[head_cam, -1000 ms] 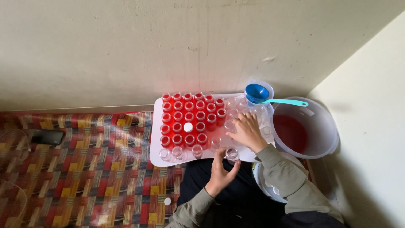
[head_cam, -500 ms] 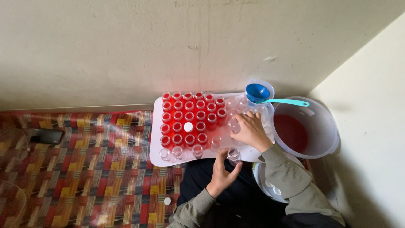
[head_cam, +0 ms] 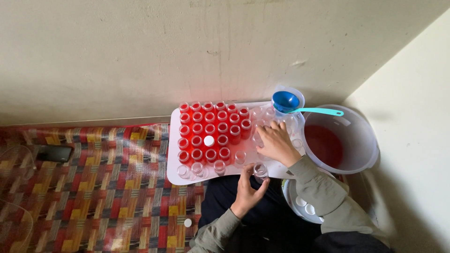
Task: The person fills small clear bottles with red liquid from a bucket and places them into an organized grid on a white tray.
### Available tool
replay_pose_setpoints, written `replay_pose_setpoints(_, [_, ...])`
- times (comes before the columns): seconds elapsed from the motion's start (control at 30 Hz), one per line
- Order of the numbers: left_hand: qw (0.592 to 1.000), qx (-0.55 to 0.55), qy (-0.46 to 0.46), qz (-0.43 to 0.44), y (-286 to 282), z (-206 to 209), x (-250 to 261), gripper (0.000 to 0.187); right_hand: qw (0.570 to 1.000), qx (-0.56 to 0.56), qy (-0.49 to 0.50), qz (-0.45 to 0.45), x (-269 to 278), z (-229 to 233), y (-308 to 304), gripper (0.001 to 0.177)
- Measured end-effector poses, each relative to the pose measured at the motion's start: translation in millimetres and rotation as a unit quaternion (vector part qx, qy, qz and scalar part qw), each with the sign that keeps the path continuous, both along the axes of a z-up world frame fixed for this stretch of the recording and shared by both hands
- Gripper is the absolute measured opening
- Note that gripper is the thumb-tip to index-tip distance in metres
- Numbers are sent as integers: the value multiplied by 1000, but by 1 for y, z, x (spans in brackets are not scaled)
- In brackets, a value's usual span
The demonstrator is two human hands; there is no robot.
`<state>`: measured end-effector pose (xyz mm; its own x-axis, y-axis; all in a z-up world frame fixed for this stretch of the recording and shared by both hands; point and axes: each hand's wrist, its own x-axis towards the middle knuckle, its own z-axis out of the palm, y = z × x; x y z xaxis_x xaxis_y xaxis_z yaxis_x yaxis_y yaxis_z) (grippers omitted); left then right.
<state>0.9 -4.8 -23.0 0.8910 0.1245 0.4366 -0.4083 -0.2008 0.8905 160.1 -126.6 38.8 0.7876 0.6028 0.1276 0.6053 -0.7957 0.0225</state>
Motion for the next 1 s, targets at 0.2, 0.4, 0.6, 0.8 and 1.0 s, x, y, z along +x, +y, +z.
replay_pose_setpoints(0.2, [1000, 6, 8, -14, -1, 0, -1, 53, 996, -70, -50, 3, 1, -2, 9, 49])
replay_pose_setpoints(0.4, [1000, 8, 17, -9, -2, -12, 4, 53, 993, -107, -47, -24, 4, -8, 16, 43])
replay_pose_setpoints(0.6, [999, 7, 53, 5, -3, -18, 8, 56, 997, -55, 35, -46, -1, 25, 22, 54])
replay_pose_setpoints(0.8, [999, 11, 44, -2, -8, -20, 12, 55, 989, 142, 38, -15, -25, 63, 0, 39])
replay_pose_setpoints(1.0, [998, 62, 16, -1, -16, -16, 22, 57, 961, 154, 229, -21, -82, 102, -34, 39])
